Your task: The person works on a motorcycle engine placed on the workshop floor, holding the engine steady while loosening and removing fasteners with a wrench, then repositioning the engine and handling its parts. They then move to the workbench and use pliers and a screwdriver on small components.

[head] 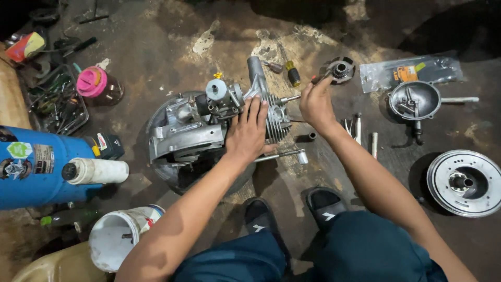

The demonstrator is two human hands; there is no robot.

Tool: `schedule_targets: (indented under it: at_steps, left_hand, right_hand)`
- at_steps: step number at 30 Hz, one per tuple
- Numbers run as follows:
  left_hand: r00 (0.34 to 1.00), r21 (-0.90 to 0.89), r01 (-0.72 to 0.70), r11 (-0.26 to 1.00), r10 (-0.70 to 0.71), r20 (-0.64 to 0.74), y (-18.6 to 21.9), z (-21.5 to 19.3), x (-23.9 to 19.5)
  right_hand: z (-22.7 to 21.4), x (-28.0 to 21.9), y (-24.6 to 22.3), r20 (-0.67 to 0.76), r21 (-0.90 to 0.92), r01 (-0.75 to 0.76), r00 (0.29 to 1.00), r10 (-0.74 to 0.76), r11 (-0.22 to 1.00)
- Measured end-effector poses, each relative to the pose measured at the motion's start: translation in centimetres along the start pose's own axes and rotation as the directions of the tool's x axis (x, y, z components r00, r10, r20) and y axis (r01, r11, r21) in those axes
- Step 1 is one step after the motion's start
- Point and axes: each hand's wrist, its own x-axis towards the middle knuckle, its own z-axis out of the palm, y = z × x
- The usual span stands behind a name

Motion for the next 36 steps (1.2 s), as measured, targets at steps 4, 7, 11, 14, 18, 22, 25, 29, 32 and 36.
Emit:
schedule_targets:
  at_steps: [4,7,11,14,18,22,25,29,32,36]
  left_hand:
    - [0.999,0.023,-0.01,1.0,0.011,-0.041,0.0,-0.7,-0.2]
    - [0.999,0.03,-0.009,1.0,0.011,-0.039,0.1,-0.6,-0.1]
    - [0.999,0.0,-0.015,1.0,0.015,-0.037,0.0,-0.2,0.0]
    - [0.999,-0.003,-0.01,1.0,0.01,-0.045,0.1,-0.2,0.1]
    - [0.998,-0.013,-0.012,1.0,0.011,-0.059,0.0,0.4,0.3]
    - [0.998,0.0,-0.017,1.0,0.017,-0.067,0.2,0.2,0.3]
    - [0.997,0.021,-0.004,1.0,0.006,-0.083,-0.1,-0.1,0.1]
    - [0.998,0.007,-0.004,1.0,0.004,-0.056,-0.1,-0.3,0.2]
    - [0.998,0.007,-0.004,1.0,0.004,-0.058,-0.1,-0.1,0.2]
    - [0.998,0.027,0.0,1.0,0.002,-0.07,-0.2,0.3,0.1]
  right_hand:
    - [0.7,0.2,0.6,0.017,-0.146,0.159,0.987,-0.158,0.976]
    - [0.4,0.3,0.1,0.04,-0.123,0.078,0.996,-0.074,0.989]
    - [0.1,0.8,-0.5,0.108,0.102,-0.104,0.99,0.092,0.989]
    - [0.0,0.8,0.0,0.221,0.144,-0.187,0.963,0.153,0.972]
    - [-0.1,1.0,-0.2,0.287,0.182,-0.253,0.938,0.194,0.95]
    - [-6.0,2.6,-1.4,0.371,0.397,-0.374,0.901,0.226,0.838]
    - [-6.2,1.7,-1.2,0.343,0.439,-0.439,0.889,0.305,0.784]
    - [-7.9,0.7,-1.3,0.329,0.54,-0.487,0.873,0.36,0.687]
    - [-9.4,-0.8,-1.3,0.324,0.592,-0.459,0.888,0.326,0.662]
    - [-9.9,-1.9,-1.8,0.298,0.654,-0.428,0.904,0.308,0.624]
